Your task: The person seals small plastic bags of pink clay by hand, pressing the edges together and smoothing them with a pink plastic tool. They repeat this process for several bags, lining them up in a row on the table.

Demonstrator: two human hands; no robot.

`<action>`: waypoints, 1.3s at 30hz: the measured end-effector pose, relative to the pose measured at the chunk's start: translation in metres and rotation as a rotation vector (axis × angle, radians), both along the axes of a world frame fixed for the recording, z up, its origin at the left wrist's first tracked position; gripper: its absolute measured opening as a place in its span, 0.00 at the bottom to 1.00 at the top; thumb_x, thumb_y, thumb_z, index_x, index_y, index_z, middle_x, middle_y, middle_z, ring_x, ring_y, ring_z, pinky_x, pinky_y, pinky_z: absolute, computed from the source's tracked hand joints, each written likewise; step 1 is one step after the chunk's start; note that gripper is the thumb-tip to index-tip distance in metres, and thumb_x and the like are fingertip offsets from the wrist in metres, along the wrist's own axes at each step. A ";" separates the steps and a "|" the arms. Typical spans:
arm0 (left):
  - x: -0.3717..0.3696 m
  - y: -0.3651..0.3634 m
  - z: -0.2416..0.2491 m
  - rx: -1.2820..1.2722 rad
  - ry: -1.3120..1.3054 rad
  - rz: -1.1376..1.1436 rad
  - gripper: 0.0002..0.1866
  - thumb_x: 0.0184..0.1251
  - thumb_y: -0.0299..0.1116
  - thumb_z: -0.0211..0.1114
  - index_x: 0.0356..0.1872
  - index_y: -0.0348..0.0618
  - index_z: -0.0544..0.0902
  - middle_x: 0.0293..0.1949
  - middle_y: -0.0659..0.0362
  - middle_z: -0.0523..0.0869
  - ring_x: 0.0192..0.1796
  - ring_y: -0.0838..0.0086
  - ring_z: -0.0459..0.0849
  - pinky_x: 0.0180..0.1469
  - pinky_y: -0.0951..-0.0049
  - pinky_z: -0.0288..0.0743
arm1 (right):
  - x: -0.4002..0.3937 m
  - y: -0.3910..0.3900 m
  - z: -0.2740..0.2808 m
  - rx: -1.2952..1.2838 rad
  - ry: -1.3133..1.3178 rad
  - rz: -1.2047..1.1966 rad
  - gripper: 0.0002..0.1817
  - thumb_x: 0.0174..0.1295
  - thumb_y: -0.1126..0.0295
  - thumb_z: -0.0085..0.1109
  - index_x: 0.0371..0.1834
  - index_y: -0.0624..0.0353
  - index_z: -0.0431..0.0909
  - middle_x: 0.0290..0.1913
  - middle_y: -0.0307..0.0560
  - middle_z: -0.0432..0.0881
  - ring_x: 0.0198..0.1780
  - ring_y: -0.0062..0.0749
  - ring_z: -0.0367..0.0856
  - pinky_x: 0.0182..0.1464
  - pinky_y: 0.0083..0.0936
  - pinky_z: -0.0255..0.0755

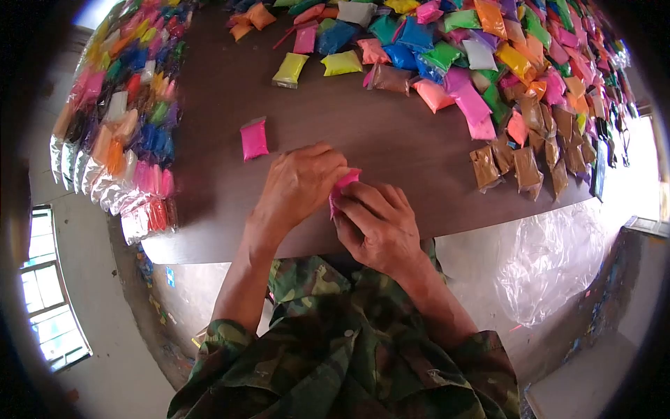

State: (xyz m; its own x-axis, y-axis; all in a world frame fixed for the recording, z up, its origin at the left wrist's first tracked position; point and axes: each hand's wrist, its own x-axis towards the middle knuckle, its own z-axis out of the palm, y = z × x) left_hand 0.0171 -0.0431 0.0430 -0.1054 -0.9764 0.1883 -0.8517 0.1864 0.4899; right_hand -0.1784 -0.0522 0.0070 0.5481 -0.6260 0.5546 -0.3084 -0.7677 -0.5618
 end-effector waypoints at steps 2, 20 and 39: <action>0.004 -0.008 -0.004 0.000 -0.003 0.009 0.06 0.73 0.34 0.73 0.39 0.45 0.88 0.36 0.56 0.85 0.38 0.53 0.88 0.38 0.55 0.80 | 0.001 -0.001 0.001 -0.004 -0.001 0.003 0.16 0.55 0.73 0.76 0.49 0.52 0.89 0.54 0.39 0.86 0.47 0.40 0.86 0.50 0.38 0.78; 0.007 0.039 -0.008 -0.028 0.266 0.358 0.04 0.70 0.26 0.75 0.37 0.38 0.88 0.33 0.51 0.90 0.33 0.57 0.91 0.36 0.64 0.82 | 0.000 0.002 0.000 0.048 -0.024 -0.016 0.15 0.56 0.72 0.76 0.47 0.56 0.87 0.57 0.46 0.86 0.42 0.45 0.87 0.45 0.38 0.83; -0.017 0.073 -0.007 -0.054 0.197 0.424 0.05 0.68 0.25 0.77 0.37 0.37 0.88 0.31 0.51 0.90 0.31 0.60 0.90 0.34 0.64 0.80 | 0.007 0.004 -0.001 0.041 0.012 -0.097 0.15 0.53 0.72 0.80 0.44 0.53 0.90 0.44 0.41 0.85 0.39 0.42 0.86 0.40 0.36 0.84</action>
